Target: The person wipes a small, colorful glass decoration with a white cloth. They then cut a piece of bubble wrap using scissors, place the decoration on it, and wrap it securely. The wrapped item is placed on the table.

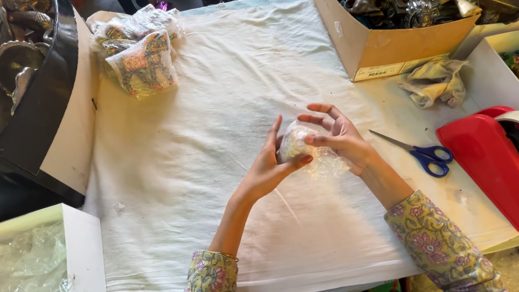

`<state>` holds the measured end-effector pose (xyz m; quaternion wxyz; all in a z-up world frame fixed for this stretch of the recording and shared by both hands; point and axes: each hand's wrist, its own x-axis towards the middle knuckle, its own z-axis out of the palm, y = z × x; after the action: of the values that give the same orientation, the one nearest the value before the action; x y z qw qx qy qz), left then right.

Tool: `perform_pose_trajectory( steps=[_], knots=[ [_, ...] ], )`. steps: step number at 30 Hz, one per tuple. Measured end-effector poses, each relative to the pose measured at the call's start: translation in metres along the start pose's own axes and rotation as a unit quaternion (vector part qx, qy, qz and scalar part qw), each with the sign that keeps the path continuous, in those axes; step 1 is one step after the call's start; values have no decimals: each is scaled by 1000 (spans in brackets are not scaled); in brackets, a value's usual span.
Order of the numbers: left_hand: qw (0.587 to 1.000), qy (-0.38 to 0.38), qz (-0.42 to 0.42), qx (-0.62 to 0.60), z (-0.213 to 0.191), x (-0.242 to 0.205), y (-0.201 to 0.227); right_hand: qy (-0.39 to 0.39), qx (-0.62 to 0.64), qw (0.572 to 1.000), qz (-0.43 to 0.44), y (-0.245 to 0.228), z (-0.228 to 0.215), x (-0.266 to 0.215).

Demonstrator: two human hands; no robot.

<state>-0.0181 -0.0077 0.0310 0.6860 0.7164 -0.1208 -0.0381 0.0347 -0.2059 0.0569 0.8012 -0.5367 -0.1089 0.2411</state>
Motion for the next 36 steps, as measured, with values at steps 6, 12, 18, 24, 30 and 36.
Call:
perform_pose_trajectory(
  steps=[6,12,18,24,30,36],
  knots=[
    [983,175,-47,10,22,-5,0,164,-386,869,-263,-10,27,-24],
    [964,251,78,-46,28,-14,20,107,-314,866,-374,-3,36,-24],
    [942,290,98,-135,34,-14,13,229,-510,707,-434,3,60,-35],
    [834,259,37,-486,17,8,-23,166,-93,953,-236,68,20,4],
    [885,281,-26,-370,26,-2,-10,34,-7,999,-13,75,37,4],
    [913,243,-25,-326,25,8,-54,51,-24,997,-59,77,20,11]
  ],
)
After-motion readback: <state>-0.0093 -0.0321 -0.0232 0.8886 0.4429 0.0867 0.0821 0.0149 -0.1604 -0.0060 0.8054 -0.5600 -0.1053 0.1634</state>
